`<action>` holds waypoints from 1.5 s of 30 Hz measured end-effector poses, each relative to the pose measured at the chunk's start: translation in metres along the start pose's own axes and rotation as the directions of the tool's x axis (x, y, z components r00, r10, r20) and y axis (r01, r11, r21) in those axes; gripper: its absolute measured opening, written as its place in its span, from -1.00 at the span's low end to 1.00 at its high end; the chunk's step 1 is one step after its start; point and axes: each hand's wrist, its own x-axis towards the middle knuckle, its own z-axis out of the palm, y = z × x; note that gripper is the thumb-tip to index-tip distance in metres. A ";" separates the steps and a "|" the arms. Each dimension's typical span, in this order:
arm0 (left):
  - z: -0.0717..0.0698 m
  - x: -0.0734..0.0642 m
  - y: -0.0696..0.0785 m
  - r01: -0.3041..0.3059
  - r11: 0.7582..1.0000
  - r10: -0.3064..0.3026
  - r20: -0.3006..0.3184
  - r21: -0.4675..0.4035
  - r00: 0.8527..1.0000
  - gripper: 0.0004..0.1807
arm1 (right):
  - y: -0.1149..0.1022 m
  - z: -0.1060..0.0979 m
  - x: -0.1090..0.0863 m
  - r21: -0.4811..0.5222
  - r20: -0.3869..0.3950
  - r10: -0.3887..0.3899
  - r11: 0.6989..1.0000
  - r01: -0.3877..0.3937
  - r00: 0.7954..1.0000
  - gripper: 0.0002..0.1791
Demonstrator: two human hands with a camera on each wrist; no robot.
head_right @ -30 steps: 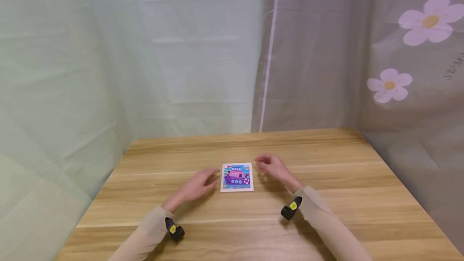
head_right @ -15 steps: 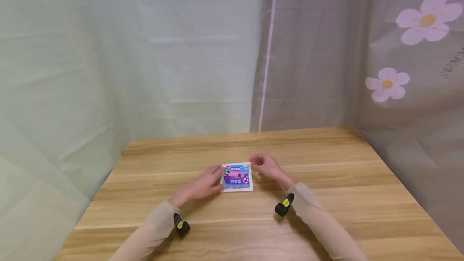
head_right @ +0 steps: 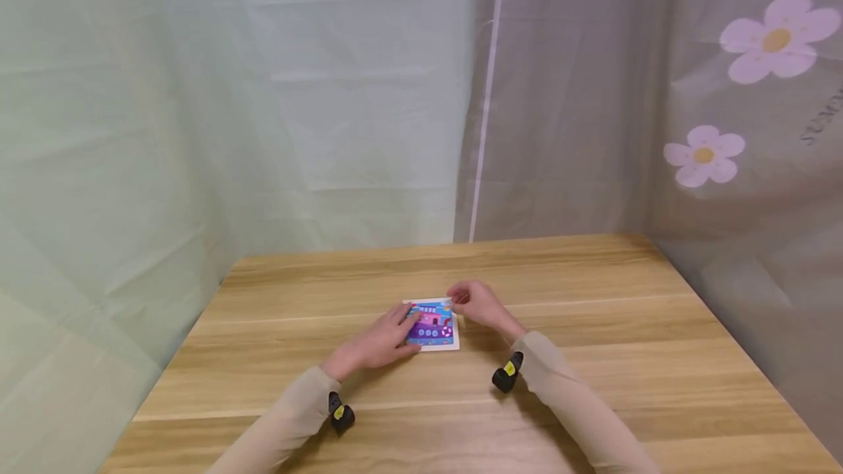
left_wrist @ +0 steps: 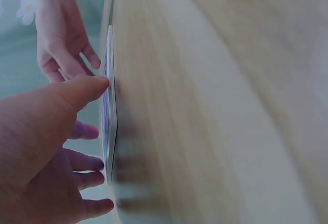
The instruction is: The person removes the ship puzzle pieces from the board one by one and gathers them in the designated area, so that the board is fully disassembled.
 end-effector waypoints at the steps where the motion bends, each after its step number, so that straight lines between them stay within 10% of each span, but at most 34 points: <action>1: 0.000 0.001 0.001 -0.004 1.000 0.004 0.007 -0.001 1.000 -0.24 | 0.000 0.001 0.000 -0.012 0.002 -0.002 1.000 0.002 1.000 -0.74; 21: 0.001 0.008 0.018 -0.007 1.000 0.005 0.101 0.029 0.995 -0.25 | -0.007 0.005 0.004 -0.156 0.054 -0.048 0.986 0.056 0.997 -0.71; 33: 0.004 0.010 0.015 -0.042 0.999 0.043 0.115 -0.010 0.992 -0.32 | -0.022 0.004 0.002 -0.401 0.137 -0.118 0.901 0.164 0.984 -0.71; 45: 0.002 0.013 0.018 -0.024 1.000 0.022 0.136 0.015 0.990 -0.31 | -0.017 0.010 0.014 -0.344 0.108 -0.069 0.934 0.102 0.992 -0.78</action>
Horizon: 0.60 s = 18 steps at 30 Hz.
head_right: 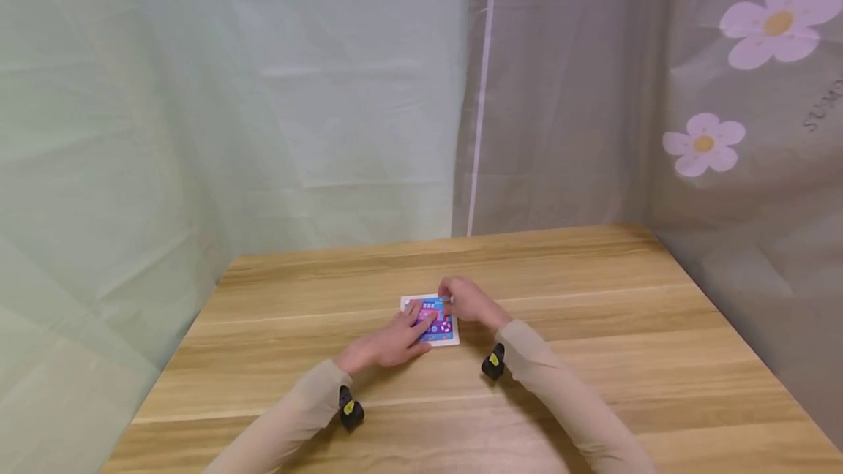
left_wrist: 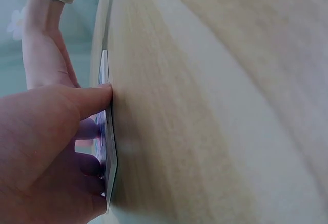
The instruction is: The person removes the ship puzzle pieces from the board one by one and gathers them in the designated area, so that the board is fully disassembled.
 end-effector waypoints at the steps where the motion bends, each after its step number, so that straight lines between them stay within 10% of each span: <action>1: 0.000 0.000 0.000 0.003 1.000 -0.003 0.001 0.003 1.000 -0.31 | 0.000 0.000 0.001 0.007 0.003 0.002 1.000 -0.002 1.000 -0.78; 18: 0.003 0.000 -0.003 0.004 0.999 -0.004 0.005 0.036 1.000 -0.32 | 0.006 0.000 0.005 0.038 0.015 -0.012 0.999 0.011 1.000 -0.75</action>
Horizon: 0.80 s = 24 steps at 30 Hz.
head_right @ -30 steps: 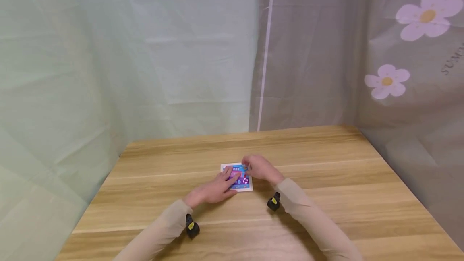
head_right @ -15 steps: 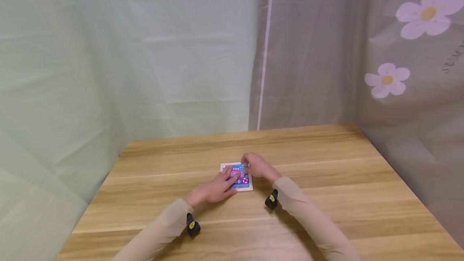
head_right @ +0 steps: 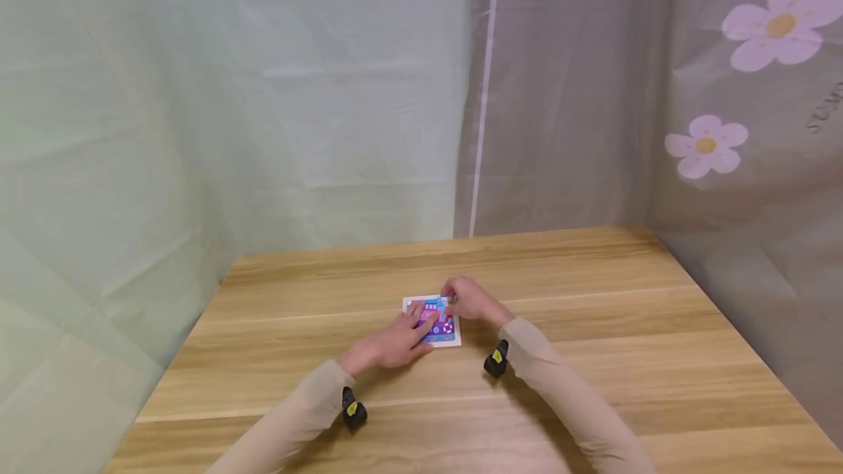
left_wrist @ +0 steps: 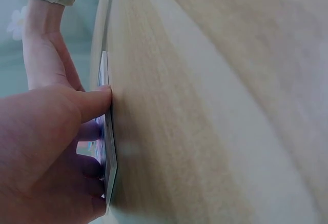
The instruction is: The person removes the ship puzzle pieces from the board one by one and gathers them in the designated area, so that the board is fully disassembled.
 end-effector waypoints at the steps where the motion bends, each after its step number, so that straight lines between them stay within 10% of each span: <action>1: 0.000 0.000 0.000 0.000 1.000 0.000 0.000 -0.004 1.000 -0.32 | 0.001 0.000 0.000 0.005 -0.001 -0.002 1.000 0.002 1.000 -0.76; 24: -0.001 -0.002 0.002 -0.002 1.000 0.003 -0.005 0.021 1.000 -0.38 | 0.007 0.000 -0.008 0.319 -0.121 0.129 0.944 -0.085 0.984 -0.88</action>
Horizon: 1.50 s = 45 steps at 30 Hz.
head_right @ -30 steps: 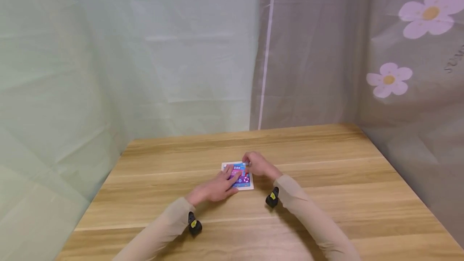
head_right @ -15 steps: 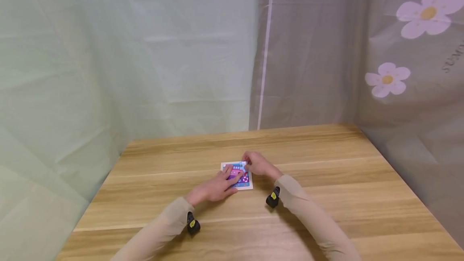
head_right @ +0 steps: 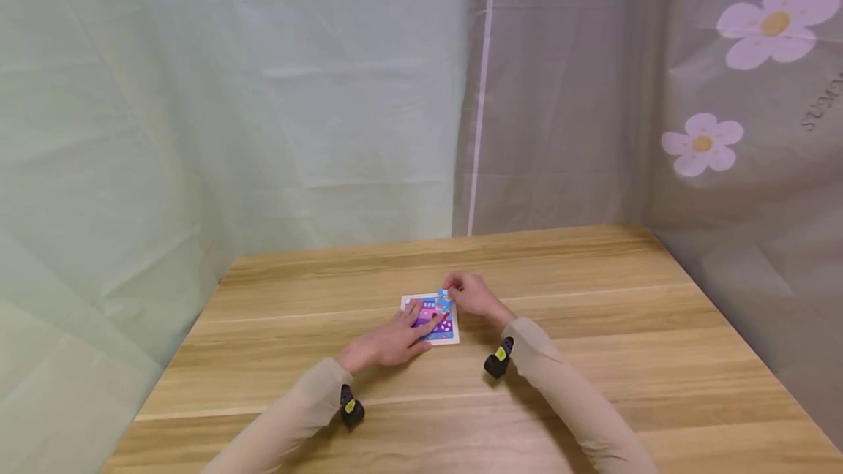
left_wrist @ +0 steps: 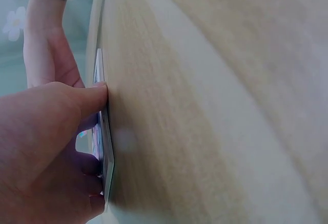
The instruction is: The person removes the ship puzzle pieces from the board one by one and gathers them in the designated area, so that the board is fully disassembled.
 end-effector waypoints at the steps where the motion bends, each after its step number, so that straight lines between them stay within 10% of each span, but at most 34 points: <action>1: 0.000 0.000 0.000 -0.002 1.000 0.002 -0.003 0.003 1.000 -0.38 | 0.001 0.000 0.000 0.027 -0.004 0.023 0.999 -0.022 1.000 -0.87; 9: 0.000 -0.005 0.004 -0.003 1.000 0.003 0.001 0.026 1.000 -0.38 | 0.009 -0.006 -0.001 0.152 -0.041 0.102 0.984 -0.095 0.994 -0.84; 32: -0.002 -0.004 0.001 -0.021 1.000 0.021 -0.004 0.000 1.000 -0.41 | 0.024 -0.032 -0.001 0.112 -0.086 0.188 0.978 -0.178 0.978 -0.81; 45: 0.004 -0.002 -0.002 -0.030 0.999 0.031 -0.032 0.017 0.999 -0.41 | 0.034 -0.035 0.001 -0.111 -0.186 0.083 0.988 -0.105 0.979 -0.85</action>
